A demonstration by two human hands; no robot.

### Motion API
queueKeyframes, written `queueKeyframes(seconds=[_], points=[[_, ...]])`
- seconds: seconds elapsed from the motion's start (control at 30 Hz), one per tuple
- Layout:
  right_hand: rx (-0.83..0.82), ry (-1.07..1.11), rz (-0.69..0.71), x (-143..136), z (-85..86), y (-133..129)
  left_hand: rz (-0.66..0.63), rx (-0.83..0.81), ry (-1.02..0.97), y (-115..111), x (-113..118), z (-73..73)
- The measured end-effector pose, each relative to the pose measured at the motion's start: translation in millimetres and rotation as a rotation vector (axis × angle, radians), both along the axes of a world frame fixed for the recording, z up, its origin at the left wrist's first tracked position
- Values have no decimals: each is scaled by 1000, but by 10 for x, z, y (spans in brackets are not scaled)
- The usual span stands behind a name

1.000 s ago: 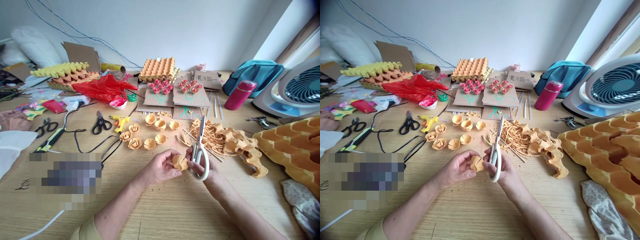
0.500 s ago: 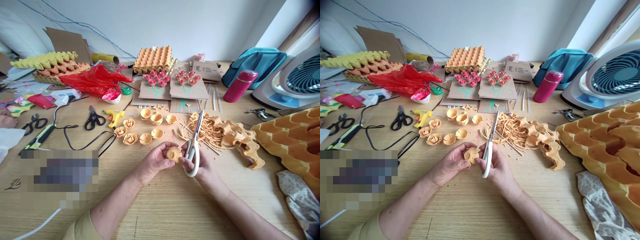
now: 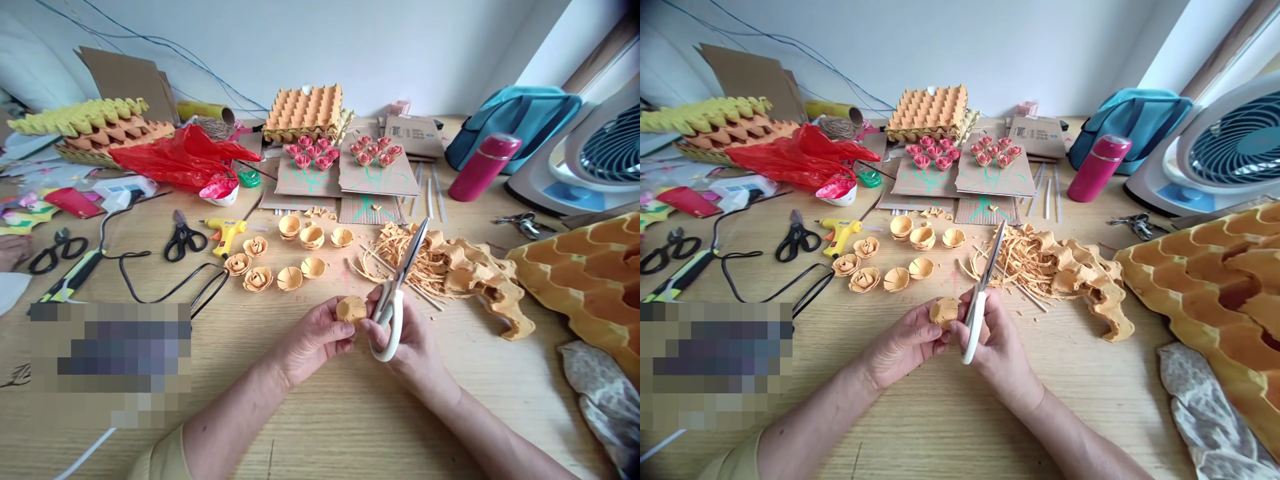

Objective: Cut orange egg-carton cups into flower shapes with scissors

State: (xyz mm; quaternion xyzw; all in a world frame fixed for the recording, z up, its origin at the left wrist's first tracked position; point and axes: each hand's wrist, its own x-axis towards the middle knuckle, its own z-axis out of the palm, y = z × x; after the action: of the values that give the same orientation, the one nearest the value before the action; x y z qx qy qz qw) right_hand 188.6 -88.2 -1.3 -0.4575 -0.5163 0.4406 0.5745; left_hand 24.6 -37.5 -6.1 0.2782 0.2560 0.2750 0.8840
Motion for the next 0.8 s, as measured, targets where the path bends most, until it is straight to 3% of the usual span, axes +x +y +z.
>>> queueKeyframes(seconds=[0.23,0.43,0.63,0.8], points=[[50,-115,-39,28,-34,-23,-9,-127,-88,-6,1,-37],[40,-174,-41,15,-5,-40,39,-101,-91,-42,27,-50],[8,-254,35,116,56,-22,217,-22,-65,5,15,21],[49,-592,118,229,55,23,340,8,-124,73,-35,90]])
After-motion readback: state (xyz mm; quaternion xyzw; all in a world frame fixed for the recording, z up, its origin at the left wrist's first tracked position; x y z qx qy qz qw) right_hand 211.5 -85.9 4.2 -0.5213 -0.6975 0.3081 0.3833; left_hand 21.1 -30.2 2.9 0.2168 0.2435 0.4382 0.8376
